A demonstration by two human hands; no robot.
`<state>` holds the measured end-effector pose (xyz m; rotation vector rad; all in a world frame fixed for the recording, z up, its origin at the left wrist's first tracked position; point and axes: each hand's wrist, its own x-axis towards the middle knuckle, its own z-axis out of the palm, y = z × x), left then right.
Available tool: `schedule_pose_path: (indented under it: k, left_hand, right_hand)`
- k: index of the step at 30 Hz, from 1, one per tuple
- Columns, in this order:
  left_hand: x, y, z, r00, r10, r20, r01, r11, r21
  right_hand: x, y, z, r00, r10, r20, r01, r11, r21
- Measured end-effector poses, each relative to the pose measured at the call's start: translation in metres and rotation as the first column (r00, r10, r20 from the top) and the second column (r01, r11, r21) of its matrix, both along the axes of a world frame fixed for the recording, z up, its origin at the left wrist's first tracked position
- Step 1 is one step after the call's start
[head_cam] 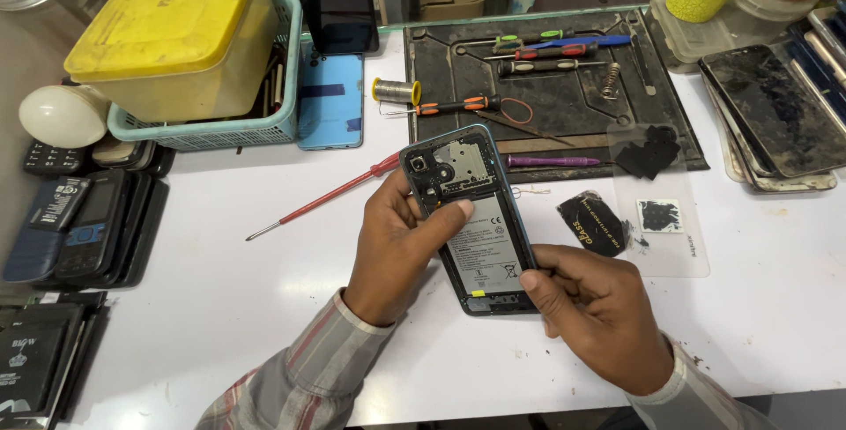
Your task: The person holds a disassembled smartphone and repeatedly inserts and removes a small white ribbon cable into the motherboard connector. The person rotates the phone to view different angles while handling the cable and the device.
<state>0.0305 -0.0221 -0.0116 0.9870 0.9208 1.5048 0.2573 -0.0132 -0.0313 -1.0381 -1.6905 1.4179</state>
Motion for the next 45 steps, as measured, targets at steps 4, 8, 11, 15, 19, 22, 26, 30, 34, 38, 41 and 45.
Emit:
schedule_pose_path:
  k: [4,8,11,15,19,22,26,30,34,38,41,45]
  left_hand:
    - [-0.0003,0.0025,-0.0031,0.998,-0.021,0.065,0.024,0.999,-0.038]
    - [0.0004,0.0037,-0.0058,0.998,-0.016,0.067,0.020,0.998,-0.059]
    - [0.0009,0.0036,-0.0062,0.998,-0.014,0.058,0.017,0.998,-0.057]
    - [0.0020,0.0033,-0.0049,0.998,-0.020,0.064,0.023,0.999,-0.041]
    - [0.0029,0.0032,-0.0043,0.996,-0.028,0.087,0.031,0.999,-0.028]
    - [0.0020,0.0031,-0.0051,0.996,-0.028,0.084,0.031,0.999,-0.040]
    - [0.0010,0.0031,-0.0067,0.997,-0.028,0.077,0.030,0.999,-0.028]
    - [0.0018,0.0034,-0.0068,0.995,-0.033,0.091,0.037,0.999,-0.035]
    - [0.0028,0.0035,-0.0057,0.995,-0.036,0.094,0.039,0.999,-0.032]
    - [0.0033,0.0025,-0.0048,0.993,-0.049,0.108,0.052,0.998,-0.019]
    - [0.0039,0.0025,-0.0043,0.992,-0.060,0.110,0.061,0.998,-0.004]
    - [0.0048,0.0019,-0.0038,0.990,-0.068,0.124,0.067,0.998,0.017]
  right_hand:
    - [-0.0007,-0.0001,0.0003,1.000,-0.005,0.012,0.004,1.000,0.023]
    - [-0.0009,0.0001,-0.0001,1.000,-0.001,0.010,0.000,0.999,0.036]
    - [-0.0009,0.0004,-0.0004,1.000,-0.002,0.017,0.002,1.000,0.025]
    - [-0.0014,0.0006,-0.0009,1.000,0.000,0.001,0.000,1.000,0.009]
    - [-0.0012,0.0005,-0.0015,1.000,-0.002,-0.004,0.002,1.000,-0.009]
    - [-0.0009,0.0004,-0.0016,1.000,-0.004,-0.015,0.004,1.000,-0.026]
    - [-0.0010,0.0004,-0.0017,1.000,0.001,-0.022,-0.001,1.000,-0.025]
    - [-0.0011,0.0000,-0.0011,1.000,-0.001,-0.015,0.000,1.000,-0.024]
    - [-0.0015,-0.0002,-0.0002,1.000,0.003,-0.012,-0.003,1.000,-0.015]
    - [-0.0023,-0.0006,0.0013,1.000,-0.002,-0.011,0.001,1.000,-0.027]
    - [-0.0023,-0.0008,0.0024,1.000,-0.004,-0.001,0.004,0.999,-0.042]
    - [-0.0029,-0.0009,0.0035,1.000,-0.011,-0.002,0.011,0.999,-0.053]
